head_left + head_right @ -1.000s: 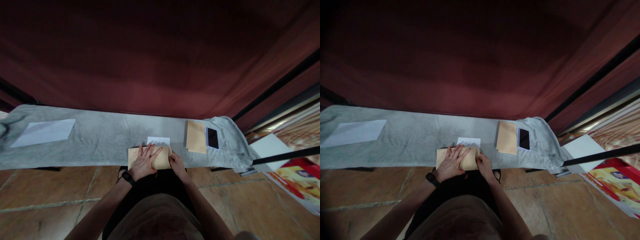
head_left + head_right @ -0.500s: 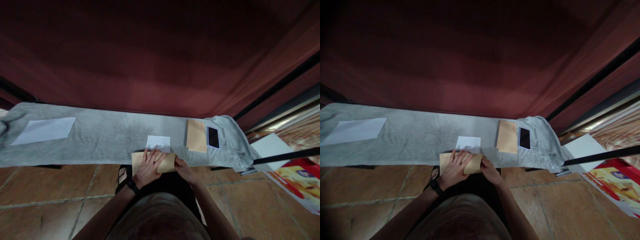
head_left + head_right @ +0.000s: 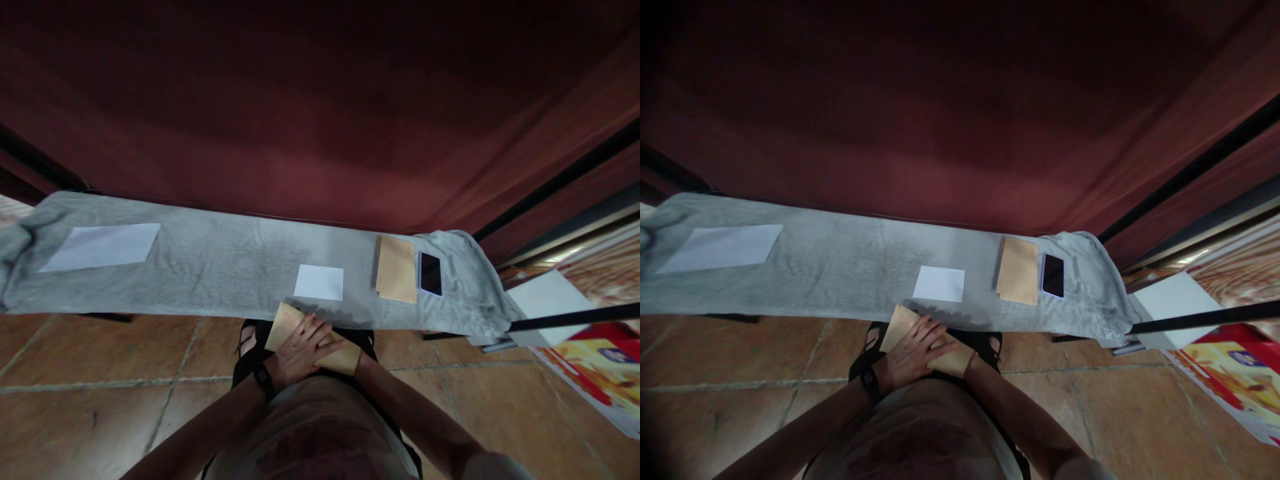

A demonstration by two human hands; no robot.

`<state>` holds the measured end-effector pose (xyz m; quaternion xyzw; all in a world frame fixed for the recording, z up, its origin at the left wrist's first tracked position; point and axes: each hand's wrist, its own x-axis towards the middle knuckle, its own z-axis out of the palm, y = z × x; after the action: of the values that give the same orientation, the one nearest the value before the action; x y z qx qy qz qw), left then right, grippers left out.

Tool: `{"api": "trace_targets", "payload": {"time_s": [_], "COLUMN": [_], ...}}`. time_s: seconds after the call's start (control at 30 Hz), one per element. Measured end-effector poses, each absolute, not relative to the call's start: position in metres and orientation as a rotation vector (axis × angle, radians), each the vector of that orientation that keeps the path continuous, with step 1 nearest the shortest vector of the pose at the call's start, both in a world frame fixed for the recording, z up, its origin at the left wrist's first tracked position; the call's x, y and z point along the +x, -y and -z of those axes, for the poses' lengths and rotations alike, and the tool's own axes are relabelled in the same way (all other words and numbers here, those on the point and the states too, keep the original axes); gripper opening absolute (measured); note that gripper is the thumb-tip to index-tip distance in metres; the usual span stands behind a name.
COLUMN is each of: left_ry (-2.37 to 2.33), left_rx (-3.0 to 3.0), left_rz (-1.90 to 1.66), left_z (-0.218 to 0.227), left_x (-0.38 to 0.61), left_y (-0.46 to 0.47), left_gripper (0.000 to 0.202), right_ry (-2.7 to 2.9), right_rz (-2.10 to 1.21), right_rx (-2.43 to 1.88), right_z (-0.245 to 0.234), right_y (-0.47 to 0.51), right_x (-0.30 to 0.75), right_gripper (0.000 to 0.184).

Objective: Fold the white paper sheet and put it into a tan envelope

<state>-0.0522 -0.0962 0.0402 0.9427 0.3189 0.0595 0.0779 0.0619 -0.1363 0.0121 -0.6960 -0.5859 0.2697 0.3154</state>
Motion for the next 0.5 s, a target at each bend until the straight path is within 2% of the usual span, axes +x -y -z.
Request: {"api": "trace_targets", "payload": {"time_s": [0.07, 0.1, 0.23, 0.33, 0.4, 0.5], "left_ry": [-0.939, -0.938, -0.902, -0.9, -0.911, -0.912], "left_rx": [2.826, 2.826, 2.848, 2.855, 2.836, 2.794], "left_rz": [-0.182, -0.187, -0.181, -0.18, -0.193, -0.195], "left_z": [-0.04, -0.041, -0.055, -0.069, -0.076, -0.08], "left_x": [-0.053, -0.054, -0.06, -0.062, -0.06, -0.056], "left_y": [0.096, 0.095, 0.092, 0.09, 0.089, 0.086], "left_gripper": [0.09, 0.089, 0.088, 0.092, 0.095, 0.095], "right_ry": [1.248, 1.231, 1.38, 1.258, 1.212, 1.168], "right_rz": [-0.342, -0.281, -0.315, -0.438, -0.652, -0.968], "right_rx": [-2.291, -2.352, -2.397, -2.476, -2.264, -1.482], "right_z": [-0.007, -0.005, -0.003, -0.006, -0.008, -0.009], "right_y": [0.142, 0.143, 0.138, 0.133, 0.131, 0.13], "right_x": [0.032, 0.021, 0.001, 0.005, 0.012, 0.028], "right_gripper": [0.069, 0.074, 0.079, 0.079, 0.077, 0.078]}}
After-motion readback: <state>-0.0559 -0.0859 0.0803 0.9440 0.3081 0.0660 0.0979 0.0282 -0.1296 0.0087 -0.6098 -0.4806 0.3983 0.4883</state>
